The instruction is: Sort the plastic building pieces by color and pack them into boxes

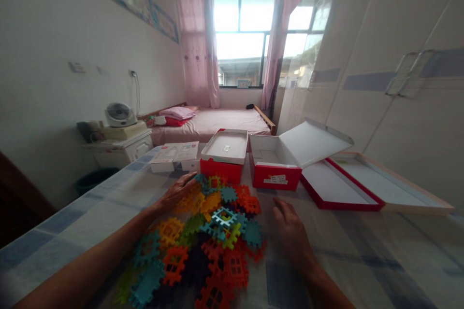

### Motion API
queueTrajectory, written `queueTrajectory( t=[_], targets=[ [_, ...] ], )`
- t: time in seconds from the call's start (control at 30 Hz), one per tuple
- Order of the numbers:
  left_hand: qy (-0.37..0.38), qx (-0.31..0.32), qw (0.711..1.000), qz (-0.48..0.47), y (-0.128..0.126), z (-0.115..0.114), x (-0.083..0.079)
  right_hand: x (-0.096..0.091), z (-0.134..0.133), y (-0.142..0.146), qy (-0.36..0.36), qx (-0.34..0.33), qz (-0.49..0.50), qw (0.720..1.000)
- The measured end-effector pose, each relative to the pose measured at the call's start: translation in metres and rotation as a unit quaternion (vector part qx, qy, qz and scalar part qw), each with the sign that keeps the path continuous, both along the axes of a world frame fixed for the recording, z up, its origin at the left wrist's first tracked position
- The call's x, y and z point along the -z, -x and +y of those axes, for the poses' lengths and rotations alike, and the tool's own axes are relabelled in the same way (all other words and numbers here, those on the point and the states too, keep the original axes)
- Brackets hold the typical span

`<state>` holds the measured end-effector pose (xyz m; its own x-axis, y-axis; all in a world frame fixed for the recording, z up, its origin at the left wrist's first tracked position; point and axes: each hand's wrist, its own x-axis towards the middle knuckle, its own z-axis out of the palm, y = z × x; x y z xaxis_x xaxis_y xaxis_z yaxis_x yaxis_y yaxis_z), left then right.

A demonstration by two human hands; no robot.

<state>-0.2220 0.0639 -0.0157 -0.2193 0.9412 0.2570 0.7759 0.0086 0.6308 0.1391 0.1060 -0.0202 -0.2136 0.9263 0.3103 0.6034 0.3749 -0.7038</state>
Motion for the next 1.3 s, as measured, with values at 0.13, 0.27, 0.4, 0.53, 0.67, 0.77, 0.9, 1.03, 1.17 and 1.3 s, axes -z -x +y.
queueTrajectory(
  t=[0.13, 0.27, 0.4, 0.53, 0.67, 0.77, 0.9, 1.03, 1.17, 1.3],
  targets=[
    [-0.016, 0.029, 0.999, -0.003, -0.023, -0.005, -0.008, 0.000, 0.003, -0.005, 0.009, 0.006, 0.026, 1.000],
    [-0.023, 0.074, 0.997, -0.009, -0.044, -0.009, -0.016, 0.003, 0.003, -0.004, -0.005, 0.001, 0.028, 1.000],
    [-0.021, 0.145, 0.989, -0.013, -0.058, -0.007, -0.026, 0.004, 0.002, -0.003, -0.025, -0.020, 0.016, 0.999],
    [-0.003, 0.202, 0.979, 0.002, -0.070, -0.002, -0.038, 0.004, 0.001, -0.003, -0.030, -0.022, 0.004, 0.999],
    [0.029, 0.276, 0.961, 0.006, -0.083, 0.006, -0.043, 0.002, 0.000, -0.001, -0.024, -0.033, -0.003, 0.999],
    [0.046, 0.302, 0.952, -0.017, -0.087, 0.014, -0.047, -0.001, -0.002, 0.000, -0.008, -0.015, 0.004, 1.000],
    [0.011, 0.270, 0.962, -0.034, -0.069, 0.008, -0.065, -0.002, -0.004, -0.002, 0.004, -0.022, 0.002, 1.000],
    [-0.065, 0.118, 0.991, 0.009, -0.036, -0.050, -0.066, -0.002, -0.003, -0.003, 0.020, -0.029, -0.014, 0.999],
    [-0.029, -0.073, 0.994, 0.079, -0.021, -0.138, -0.027, 0.001, -0.001, -0.003, 0.029, -0.034, -0.033, 0.998],
    [0.054, -0.023, 0.978, 0.198, -0.017, -0.189, 0.012, 0.003, -0.001, -0.002, 0.015, -0.042, -0.044, 0.998]
  ],
)
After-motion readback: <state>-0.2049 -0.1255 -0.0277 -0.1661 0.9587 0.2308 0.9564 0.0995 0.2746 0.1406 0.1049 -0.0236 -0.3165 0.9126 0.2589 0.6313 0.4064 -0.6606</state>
